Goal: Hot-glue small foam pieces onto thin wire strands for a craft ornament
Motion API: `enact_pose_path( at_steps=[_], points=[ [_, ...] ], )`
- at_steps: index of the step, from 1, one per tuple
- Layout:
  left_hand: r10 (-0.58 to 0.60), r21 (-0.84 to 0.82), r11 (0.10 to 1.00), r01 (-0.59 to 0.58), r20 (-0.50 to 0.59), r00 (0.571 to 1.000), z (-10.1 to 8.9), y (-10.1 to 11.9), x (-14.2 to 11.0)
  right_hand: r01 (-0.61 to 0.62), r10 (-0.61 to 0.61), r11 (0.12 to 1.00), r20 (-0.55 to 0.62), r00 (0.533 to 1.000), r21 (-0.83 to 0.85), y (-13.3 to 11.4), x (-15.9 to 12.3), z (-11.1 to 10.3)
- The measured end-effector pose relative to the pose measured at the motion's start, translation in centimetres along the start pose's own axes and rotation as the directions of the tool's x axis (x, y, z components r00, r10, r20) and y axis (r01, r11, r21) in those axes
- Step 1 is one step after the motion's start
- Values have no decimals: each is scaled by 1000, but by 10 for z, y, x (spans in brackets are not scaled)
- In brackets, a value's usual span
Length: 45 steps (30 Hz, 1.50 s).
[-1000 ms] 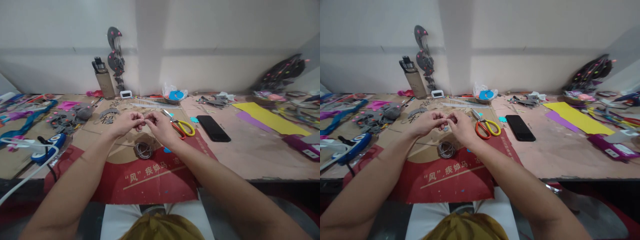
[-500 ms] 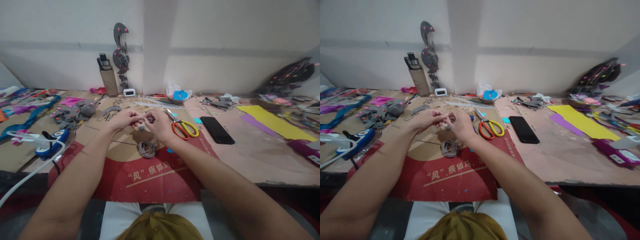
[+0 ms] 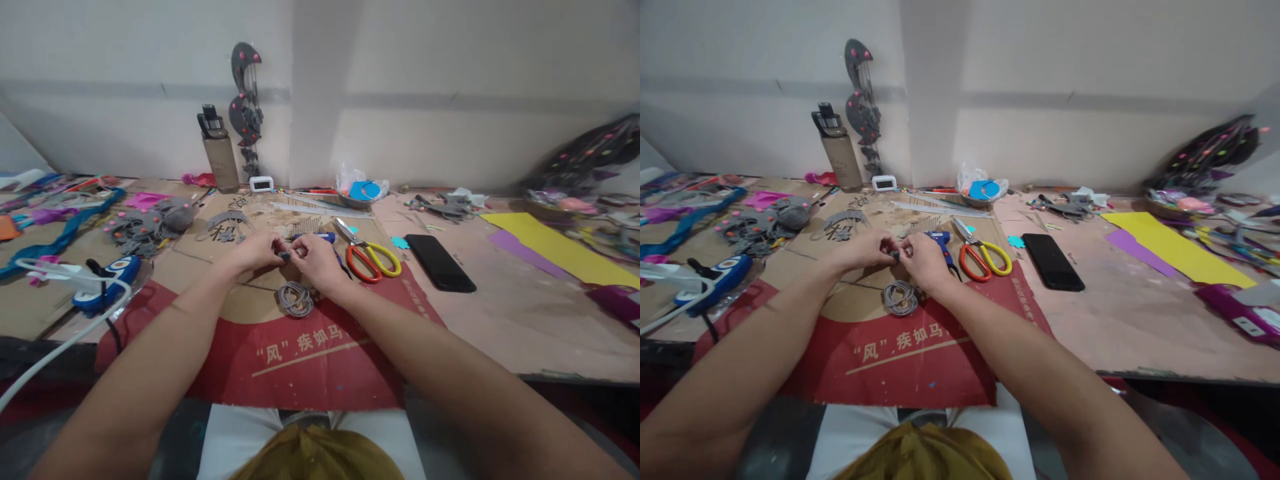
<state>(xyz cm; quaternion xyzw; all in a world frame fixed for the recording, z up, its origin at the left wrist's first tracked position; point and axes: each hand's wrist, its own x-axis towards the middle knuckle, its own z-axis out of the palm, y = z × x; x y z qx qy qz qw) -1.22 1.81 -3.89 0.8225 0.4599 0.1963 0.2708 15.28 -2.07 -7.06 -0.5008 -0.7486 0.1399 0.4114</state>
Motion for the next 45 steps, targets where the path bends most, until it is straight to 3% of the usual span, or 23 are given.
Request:
enact_pose_path(
  at_steps=[5,10,24,34,39,45],
  points=[
    [-63,-172,983,67,27,998,-2,3,0,10,-10,1000,-32,999,18,0,0,-2],
    [-172,-434,877,208,122,978,-4,15,-5,27,-18,997,-109,994,78,-7,0,-9],
    [-52,-616,770,164,196,979,-13,23,-10,247,-240,969,-200,950,10,-2,-2,-16],
    [-113,-664,716,214,192,975,-13,27,-10,373,-378,926,-119,918,-61,-3,0,-24],
    [-114,-663,718,212,188,976,-13,25,-9,404,-421,897,-67,905,-177,-3,-1,-25],
    [-130,-652,727,216,178,975,-13,25,-8,505,-526,766,64,848,-397,-4,-1,-31]
  ],
)
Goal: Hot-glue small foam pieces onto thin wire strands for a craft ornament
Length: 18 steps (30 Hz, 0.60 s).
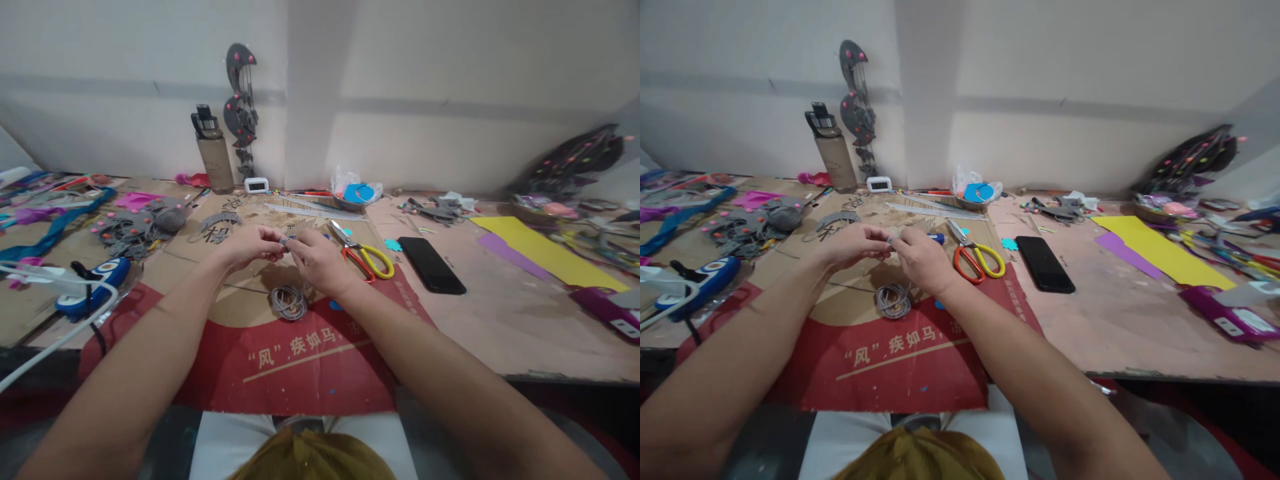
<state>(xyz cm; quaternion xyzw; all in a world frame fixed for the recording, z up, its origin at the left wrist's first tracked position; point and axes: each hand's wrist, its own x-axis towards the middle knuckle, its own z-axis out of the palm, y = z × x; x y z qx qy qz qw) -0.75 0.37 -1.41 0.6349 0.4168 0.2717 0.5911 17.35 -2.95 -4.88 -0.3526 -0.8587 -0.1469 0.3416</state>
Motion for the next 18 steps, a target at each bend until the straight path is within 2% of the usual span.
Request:
enact_pose_path(
  at_steps=[4,9,14,16,18],
  points=[
    [6,-25,1000,-6,-9,1000,-1,-1,1,95,-89,988,56,994,-119,0,1,-5],
    [45,-24,999,-46,-35,998,-1,-4,3,129,-115,978,94,989,-162,-2,2,-9],
    [106,81,992,-96,-132,986,6,-3,4,109,-100,990,108,989,-87,-3,2,-5],
    [111,95,991,-93,-204,973,7,-4,6,46,-47,999,59,997,11,-4,1,-2],
    [105,96,992,-83,-251,962,8,-4,7,-57,59,985,-6,998,165,-4,1,1]
  ],
)
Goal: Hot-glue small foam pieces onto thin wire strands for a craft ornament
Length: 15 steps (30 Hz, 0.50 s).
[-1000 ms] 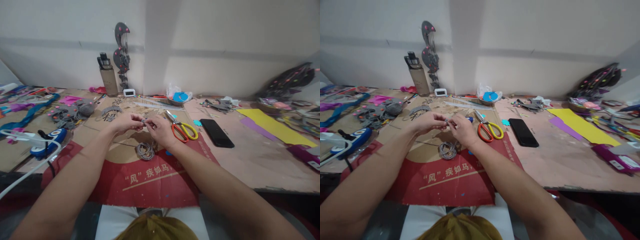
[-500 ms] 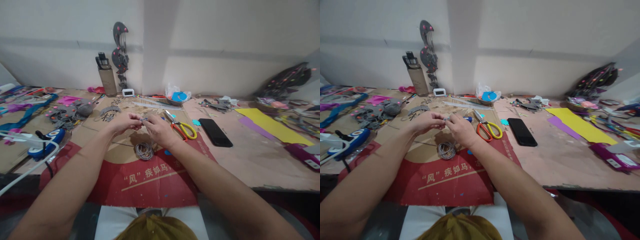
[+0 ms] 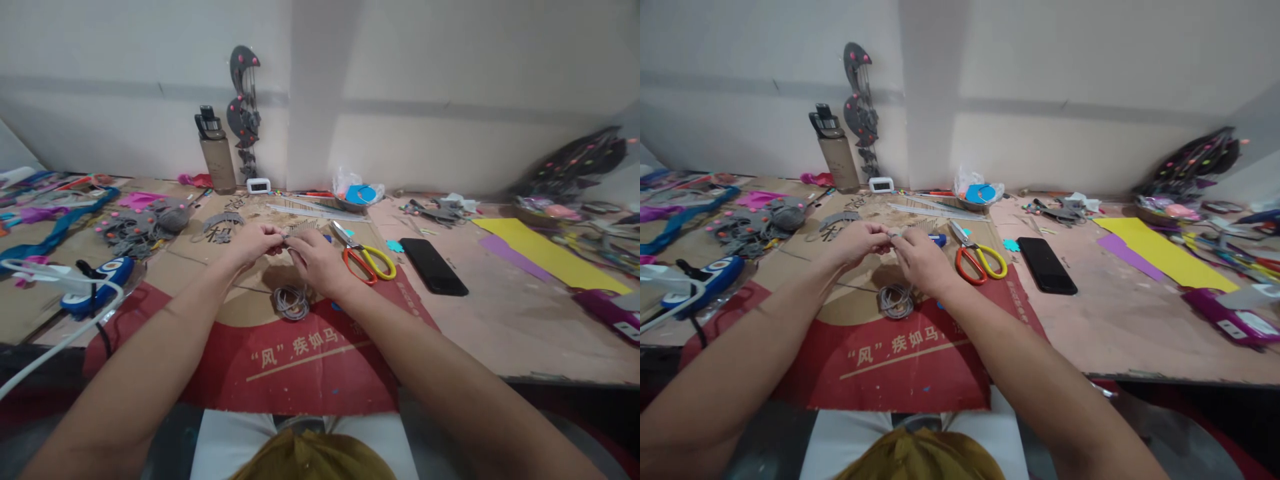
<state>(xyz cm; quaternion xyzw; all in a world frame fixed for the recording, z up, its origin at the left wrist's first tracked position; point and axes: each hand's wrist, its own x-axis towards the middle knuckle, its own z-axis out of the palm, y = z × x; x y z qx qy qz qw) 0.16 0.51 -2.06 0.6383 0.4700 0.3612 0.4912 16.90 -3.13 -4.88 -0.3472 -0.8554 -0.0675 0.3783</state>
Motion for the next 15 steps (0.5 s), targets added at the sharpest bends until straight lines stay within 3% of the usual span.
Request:
enact_pose_path(
  at_steps=[2,6,9,15],
  points=[
    [-7,-2,1000,7,-7,1000,0,0,1,-142,152,977,-53,987,156,0,0,2],
    [-48,-70,996,49,15,999,-1,1,-1,-395,440,844,-47,897,363,1,3,4],
    [-43,-77,996,47,57,997,-1,3,-2,-453,508,780,-13,861,431,1,4,3],
    [-52,-109,992,68,142,988,0,9,-4,-501,552,750,8,834,432,3,6,1]
  ],
)
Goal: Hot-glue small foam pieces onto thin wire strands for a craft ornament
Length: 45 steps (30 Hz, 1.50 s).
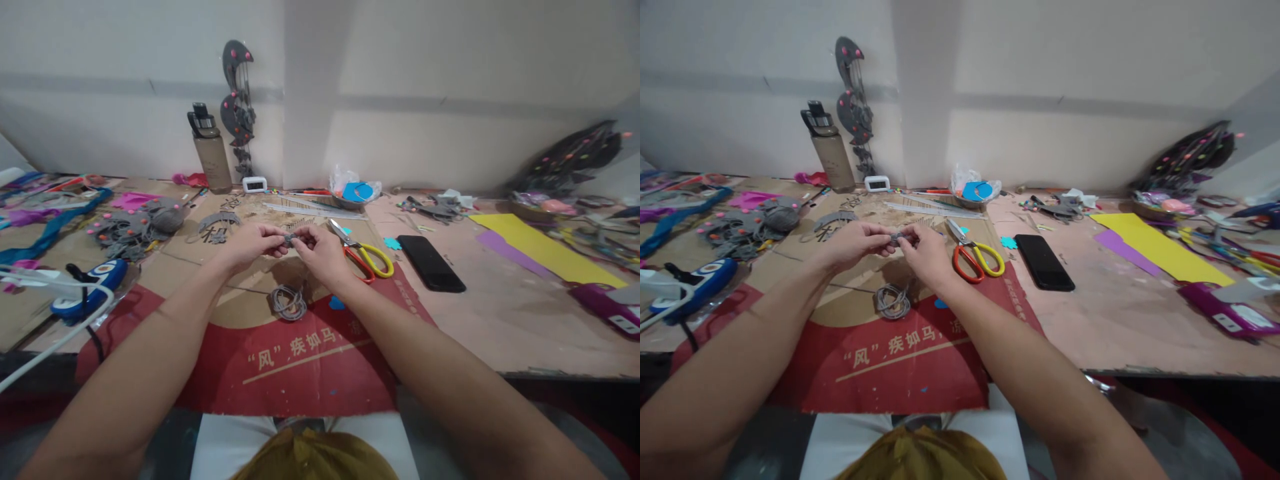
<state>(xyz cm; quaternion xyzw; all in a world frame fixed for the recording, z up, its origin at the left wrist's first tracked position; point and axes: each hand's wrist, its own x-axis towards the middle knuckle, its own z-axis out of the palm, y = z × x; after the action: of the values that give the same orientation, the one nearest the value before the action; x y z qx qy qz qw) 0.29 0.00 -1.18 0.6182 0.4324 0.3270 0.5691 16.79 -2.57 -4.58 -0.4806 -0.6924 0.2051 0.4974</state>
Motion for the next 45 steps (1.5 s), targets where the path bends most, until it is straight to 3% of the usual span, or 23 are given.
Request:
enact_pose_path(
  at_steps=[5,11,19,21,25,29,35,45],
  points=[
    [-35,-40,999,34,-30,999,4,5,-3,-46,47,998,-13,999,51,0,1,0],
    [90,121,989,-81,-73,993,6,-4,0,-58,59,997,-16,998,55,-6,0,1],
    [154,239,966,-99,-226,962,12,-6,2,-73,75,993,-14,997,93,-9,-1,5],
    [133,201,975,-92,-198,971,11,-5,1,-99,100,988,-7,995,119,-5,1,5],
    [107,38,994,-105,-39,994,9,-5,1,-220,228,944,-4,974,244,6,7,5],
    [148,44,988,-145,-93,985,10,-8,4,-289,301,900,16,954,326,14,10,6],
    [151,50,988,-144,-162,975,11,-9,5,-215,226,938,-6,974,273,9,9,5],
    [235,312,933,-180,-152,960,10,-7,2,-107,108,992,-10,994,67,-2,4,-2]
  ],
)
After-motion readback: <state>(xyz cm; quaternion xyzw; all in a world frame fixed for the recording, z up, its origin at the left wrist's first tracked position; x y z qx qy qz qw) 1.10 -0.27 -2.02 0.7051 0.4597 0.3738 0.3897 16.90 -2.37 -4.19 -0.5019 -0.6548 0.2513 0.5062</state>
